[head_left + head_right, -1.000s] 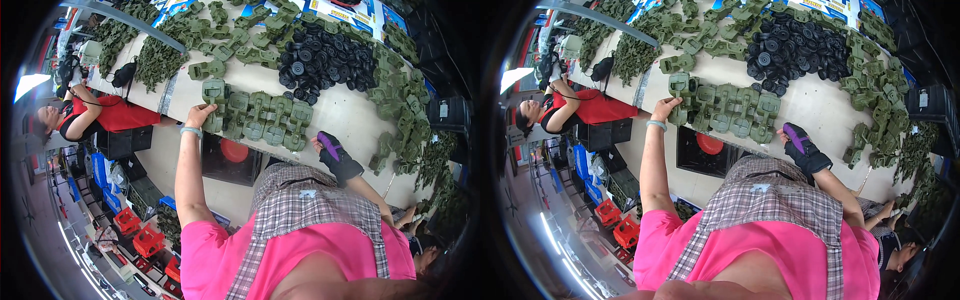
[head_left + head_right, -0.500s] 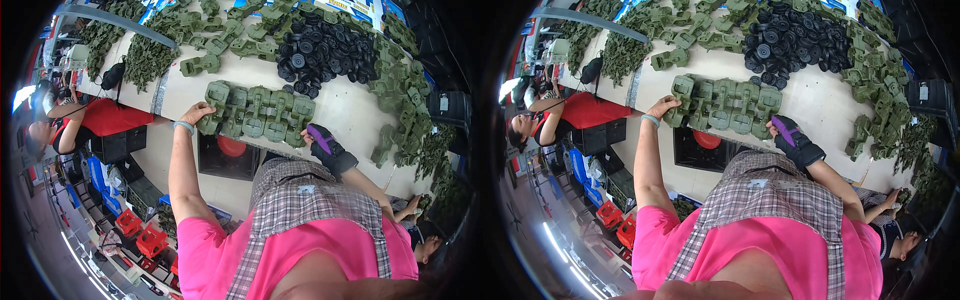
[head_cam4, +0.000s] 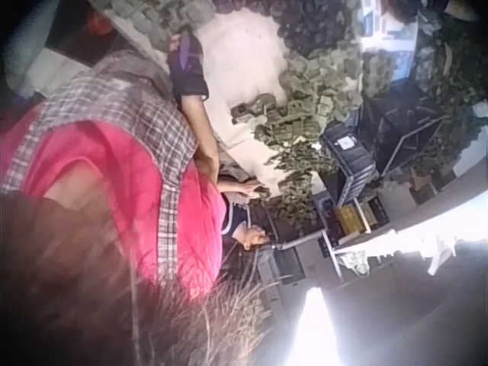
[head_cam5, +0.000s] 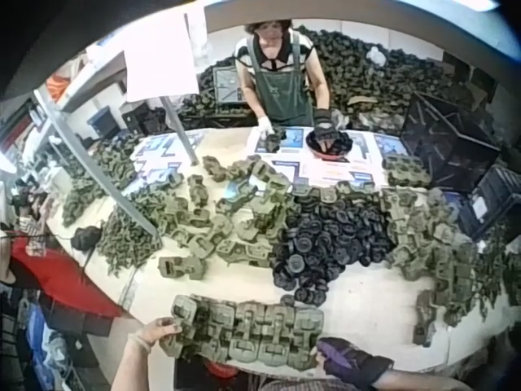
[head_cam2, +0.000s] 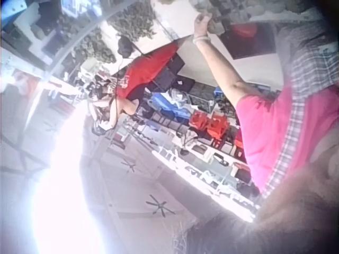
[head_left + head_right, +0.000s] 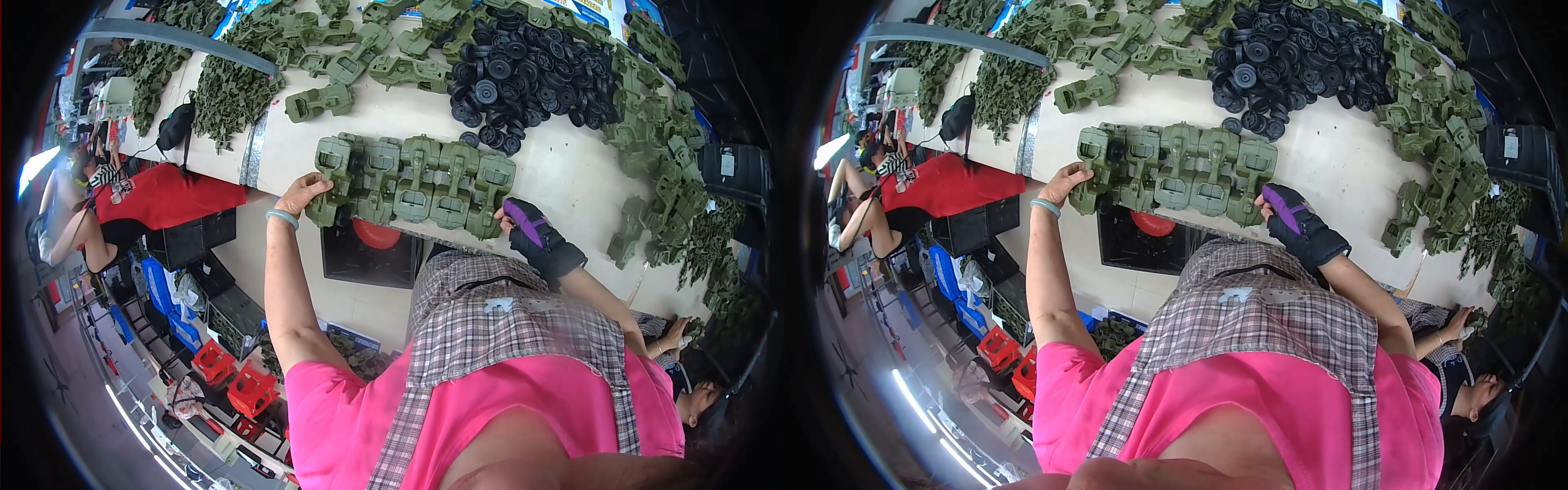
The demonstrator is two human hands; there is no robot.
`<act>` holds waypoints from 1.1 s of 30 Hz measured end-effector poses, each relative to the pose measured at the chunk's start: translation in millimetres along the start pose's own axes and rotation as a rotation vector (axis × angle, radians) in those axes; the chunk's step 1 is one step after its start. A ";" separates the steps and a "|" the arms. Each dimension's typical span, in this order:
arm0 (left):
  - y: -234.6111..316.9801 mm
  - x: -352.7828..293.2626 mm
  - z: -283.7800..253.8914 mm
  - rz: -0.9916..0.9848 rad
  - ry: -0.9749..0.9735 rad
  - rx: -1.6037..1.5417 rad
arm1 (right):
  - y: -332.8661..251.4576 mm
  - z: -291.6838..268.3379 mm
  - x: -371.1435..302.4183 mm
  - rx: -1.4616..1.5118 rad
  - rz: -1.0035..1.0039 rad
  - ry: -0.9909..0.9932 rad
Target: The person organizes toy vehicle bodies on cardboard, walks to another work table, and assembles toy vehicles by attaching wheels onto the vehicle bodies by hand.
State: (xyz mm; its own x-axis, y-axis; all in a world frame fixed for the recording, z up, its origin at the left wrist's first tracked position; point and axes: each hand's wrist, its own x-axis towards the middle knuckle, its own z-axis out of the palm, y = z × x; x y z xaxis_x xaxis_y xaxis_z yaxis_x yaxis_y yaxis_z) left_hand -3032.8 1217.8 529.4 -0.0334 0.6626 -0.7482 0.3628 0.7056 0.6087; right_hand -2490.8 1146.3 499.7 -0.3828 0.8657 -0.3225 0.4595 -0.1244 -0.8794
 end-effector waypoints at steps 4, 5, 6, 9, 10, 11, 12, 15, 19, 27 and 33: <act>2.5 2.8 11.2 0.002 0.051 -0.002 | -17.6 -7.1 -2.8 0.003 0.059 -0.024; 9.2 5.0 19.0 0.004 0.042 0.007 | -25.4 -12.3 -5.7 0.006 0.065 -0.013; 12.4 3.1 25.6 -0.040 0.058 0.017 | -36.7 -16.3 -8.5 0.093 0.132 -0.022; 11.9 5.5 33.2 -0.072 0.062 0.027 | -38.4 -21.6 -14.9 0.122 0.119 0.000; 11.1 6.8 30.1 -0.024 0.067 0.096 | -34.9 -23.7 -16.7 0.056 0.038 0.018; 12.8 11.2 28.8 0.032 0.059 0.167 | -27.2 -23.5 -18.0 0.050 0.059 0.055; 16.2 14.5 30.5 0.041 0.052 0.144 | -13.9 -23.4 -19.1 0.075 -0.022 0.072; -18.6 11.8 -2.1 0.081 0.106 0.104 | -4.6 -42.9 -37.3 0.012 -0.281 0.141; -14.1 -14.8 -11.5 -0.052 0.263 0.028 | 10.0 -95.6 -79.3 -0.467 -0.227 0.493; 54.1 -44.4 55.6 0.715 0.858 0.109 | 106.2 -165.4 -155.9 -0.605 0.406 1.255; 146.7 -97.0 276.5 0.995 0.402 0.411 | 104.4 -140.0 -169.7 -0.012 0.645 0.936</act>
State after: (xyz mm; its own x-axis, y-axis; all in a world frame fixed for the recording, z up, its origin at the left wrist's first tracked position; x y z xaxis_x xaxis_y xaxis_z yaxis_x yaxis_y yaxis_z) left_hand -2718.8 1187.6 618.3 0.1702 0.9650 0.1995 0.6690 -0.2618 0.6956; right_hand -2265.6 1054.2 511.6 0.6743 0.6650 -0.3210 0.3638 -0.6775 -0.6392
